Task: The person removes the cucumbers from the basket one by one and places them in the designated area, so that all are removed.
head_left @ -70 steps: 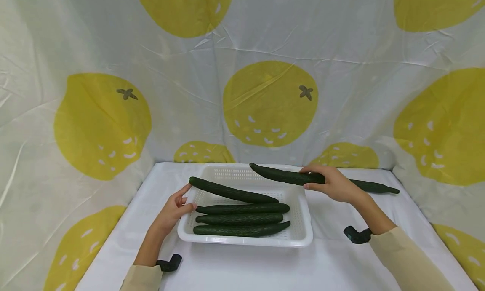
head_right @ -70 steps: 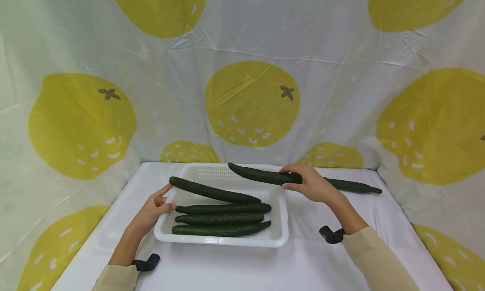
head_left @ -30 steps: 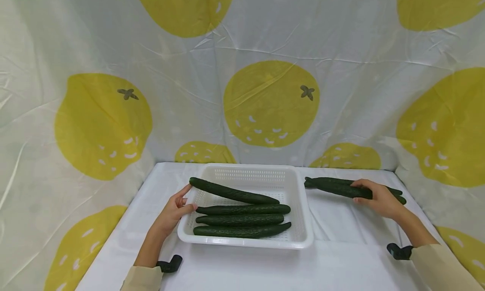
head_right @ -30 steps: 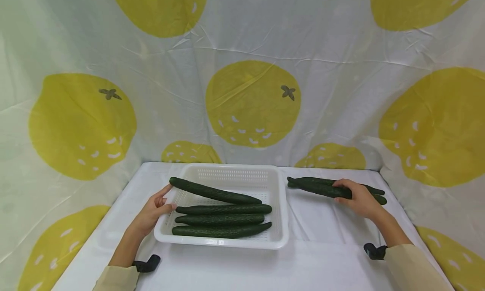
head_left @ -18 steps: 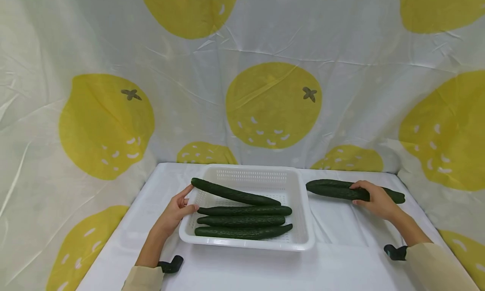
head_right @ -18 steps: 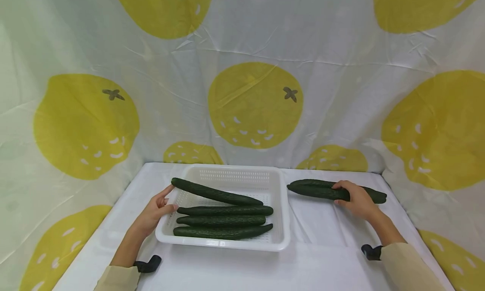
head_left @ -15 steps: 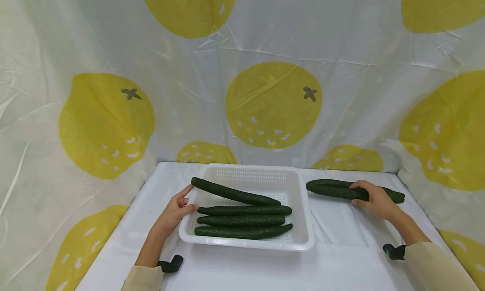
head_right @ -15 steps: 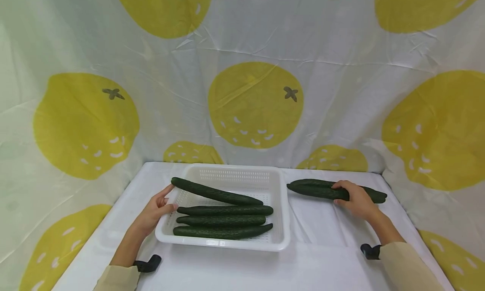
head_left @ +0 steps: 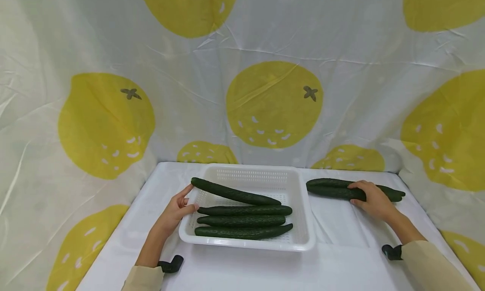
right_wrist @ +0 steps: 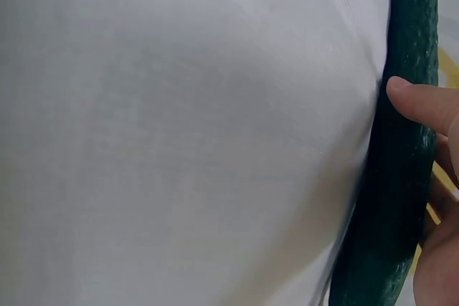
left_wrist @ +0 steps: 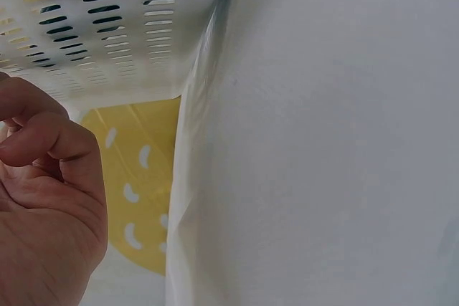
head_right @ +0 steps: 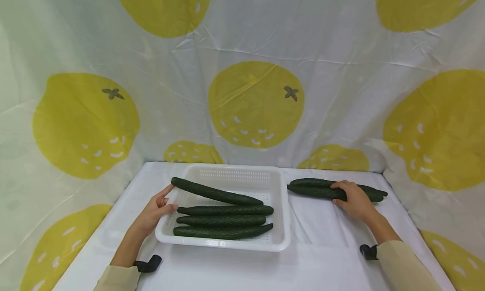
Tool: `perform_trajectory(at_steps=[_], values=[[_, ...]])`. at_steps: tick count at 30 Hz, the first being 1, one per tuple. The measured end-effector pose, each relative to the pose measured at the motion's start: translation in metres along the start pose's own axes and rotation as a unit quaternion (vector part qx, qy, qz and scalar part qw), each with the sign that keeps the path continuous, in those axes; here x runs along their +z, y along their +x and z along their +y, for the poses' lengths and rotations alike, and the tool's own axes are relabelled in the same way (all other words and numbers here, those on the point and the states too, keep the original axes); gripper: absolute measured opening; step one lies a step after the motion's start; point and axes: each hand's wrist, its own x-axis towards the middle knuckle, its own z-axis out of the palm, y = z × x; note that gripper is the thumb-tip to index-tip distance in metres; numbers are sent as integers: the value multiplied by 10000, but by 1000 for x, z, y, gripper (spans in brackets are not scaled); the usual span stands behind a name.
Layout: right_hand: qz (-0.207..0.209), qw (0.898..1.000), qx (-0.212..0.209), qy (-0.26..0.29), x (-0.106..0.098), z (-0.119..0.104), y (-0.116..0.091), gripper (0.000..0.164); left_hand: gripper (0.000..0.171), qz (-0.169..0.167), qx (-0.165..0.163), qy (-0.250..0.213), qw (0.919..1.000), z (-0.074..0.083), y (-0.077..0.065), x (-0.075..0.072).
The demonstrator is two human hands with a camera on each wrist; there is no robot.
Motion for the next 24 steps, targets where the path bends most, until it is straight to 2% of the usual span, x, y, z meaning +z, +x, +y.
perform_trajectory(at_steps=[17, 24], values=[[-133, 9985, 206, 483, -3, -3, -5, 53, 89, 19, -36, -42, 10000, 0, -1, -1], [143, 9979, 160, 603, -3, -6, -2, 47, 89, 7, 15, -40, 10000, 0, 0, -1]])
